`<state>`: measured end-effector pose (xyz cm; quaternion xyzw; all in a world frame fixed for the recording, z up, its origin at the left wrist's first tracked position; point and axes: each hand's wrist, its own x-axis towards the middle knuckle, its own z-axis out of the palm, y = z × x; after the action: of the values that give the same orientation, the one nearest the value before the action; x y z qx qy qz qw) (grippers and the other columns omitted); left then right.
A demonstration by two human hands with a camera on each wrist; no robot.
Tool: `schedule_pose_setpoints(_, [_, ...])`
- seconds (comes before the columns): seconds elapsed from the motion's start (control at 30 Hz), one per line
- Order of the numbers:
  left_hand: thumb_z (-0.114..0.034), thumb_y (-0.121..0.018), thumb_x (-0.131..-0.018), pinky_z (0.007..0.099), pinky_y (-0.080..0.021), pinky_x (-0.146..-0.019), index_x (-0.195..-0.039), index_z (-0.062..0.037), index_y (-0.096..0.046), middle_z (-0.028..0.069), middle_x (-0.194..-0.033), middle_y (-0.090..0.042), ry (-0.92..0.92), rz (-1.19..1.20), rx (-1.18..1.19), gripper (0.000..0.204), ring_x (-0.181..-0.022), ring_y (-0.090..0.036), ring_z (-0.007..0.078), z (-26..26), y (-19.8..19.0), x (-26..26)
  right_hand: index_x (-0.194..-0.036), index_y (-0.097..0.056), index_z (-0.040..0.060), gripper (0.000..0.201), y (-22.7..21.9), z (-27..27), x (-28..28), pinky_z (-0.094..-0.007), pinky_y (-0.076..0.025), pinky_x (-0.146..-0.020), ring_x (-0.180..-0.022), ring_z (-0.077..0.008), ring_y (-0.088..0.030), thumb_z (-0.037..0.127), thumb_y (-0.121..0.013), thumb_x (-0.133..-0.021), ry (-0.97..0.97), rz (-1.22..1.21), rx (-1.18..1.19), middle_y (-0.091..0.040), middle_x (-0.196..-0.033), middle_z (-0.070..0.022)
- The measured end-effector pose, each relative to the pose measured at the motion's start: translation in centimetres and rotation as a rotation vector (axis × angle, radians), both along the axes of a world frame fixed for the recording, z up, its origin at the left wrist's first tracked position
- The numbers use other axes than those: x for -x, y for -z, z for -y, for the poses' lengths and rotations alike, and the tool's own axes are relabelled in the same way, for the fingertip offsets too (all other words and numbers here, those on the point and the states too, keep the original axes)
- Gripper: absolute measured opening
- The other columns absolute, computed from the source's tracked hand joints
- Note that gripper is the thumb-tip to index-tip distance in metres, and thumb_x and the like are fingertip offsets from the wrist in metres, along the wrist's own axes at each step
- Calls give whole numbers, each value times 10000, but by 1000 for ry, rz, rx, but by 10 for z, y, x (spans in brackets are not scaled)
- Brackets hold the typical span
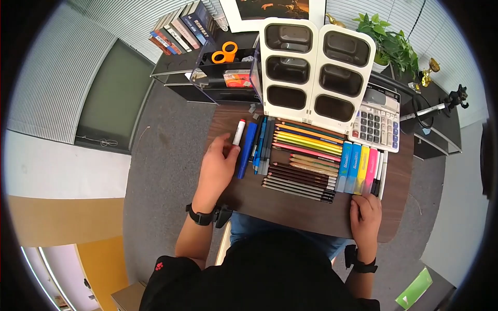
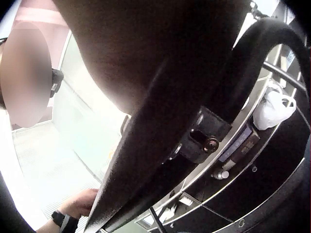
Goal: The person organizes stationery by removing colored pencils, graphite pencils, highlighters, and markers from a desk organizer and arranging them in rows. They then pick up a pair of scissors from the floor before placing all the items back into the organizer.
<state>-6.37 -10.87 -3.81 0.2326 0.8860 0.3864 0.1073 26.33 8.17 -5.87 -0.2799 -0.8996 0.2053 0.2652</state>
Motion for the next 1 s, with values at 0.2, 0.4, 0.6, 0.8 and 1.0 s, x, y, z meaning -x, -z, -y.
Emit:
schedule_pose_setpoints(0.2, [-72, -695, -909, 337, -535, -914, -1332, -41, -594, 143, -1222, -660, 258, 77, 66, 436, -1076, -666, 237, 13, -27, -4, -933, -666, 23, 156, -2, 0, 2, -428, -471, -743, -826, -336, -582, -21, -717, -792, 2, -6, -6, -602, -896, -132])
schedule_pose_setpoints(0.4, [-39, -760, -807, 395, -496, -1018, -1304, -38, -599, 153, -1442, -512, 475, -102, 131, 522, -1239, -574, 355, 26, -32, -21, -930, -665, 19, 155, -1, 0, 1, -427, -472, -747, -824, -333, -584, -23, -717, -791, 11, 13, -2, -603, -895, -133])
schedule_pose_setpoints(0.6, [-37, -768, -797, 411, -493, -1020, -1291, -51, -610, 155, -1380, -569, 412, -177, 142, 519, -1249, -566, 366, 26, -18, -19, -936, -668, 25, 163, 0, 0, 1, -430, -475, -751, -828, -335, -586, -20, -718, -787, 15, 2, -12, -609, -900, -133])
schedule_pose_setpoints(0.8, [-9, -764, -771, 428, -497, -1015, -1287, -51, -600, 165, -1383, -565, 465, -302, 163, 543, -1242, -562, 384, 27, -24, -21, -957, -678, 41, 198, -2, -1, -6, -425, -495, -720, -797, -324, -618, 1, -749, -777, -40, -2, -64, -639, -871, -118])
schedule_pose_setpoints(1.0, [124, -652, -790, 414, -450, -1066, -1310, -54, -598, 154, -1430, -537, 434, -179, 102, 551, -1297, -531, 371, 29, -18, -24, -1007, -685, 14, 203, -65, -48, -25, -392, -524, -751, -837, -314, -635, -10, -731, -811, 22, -119, -103, -657, -939, -146])
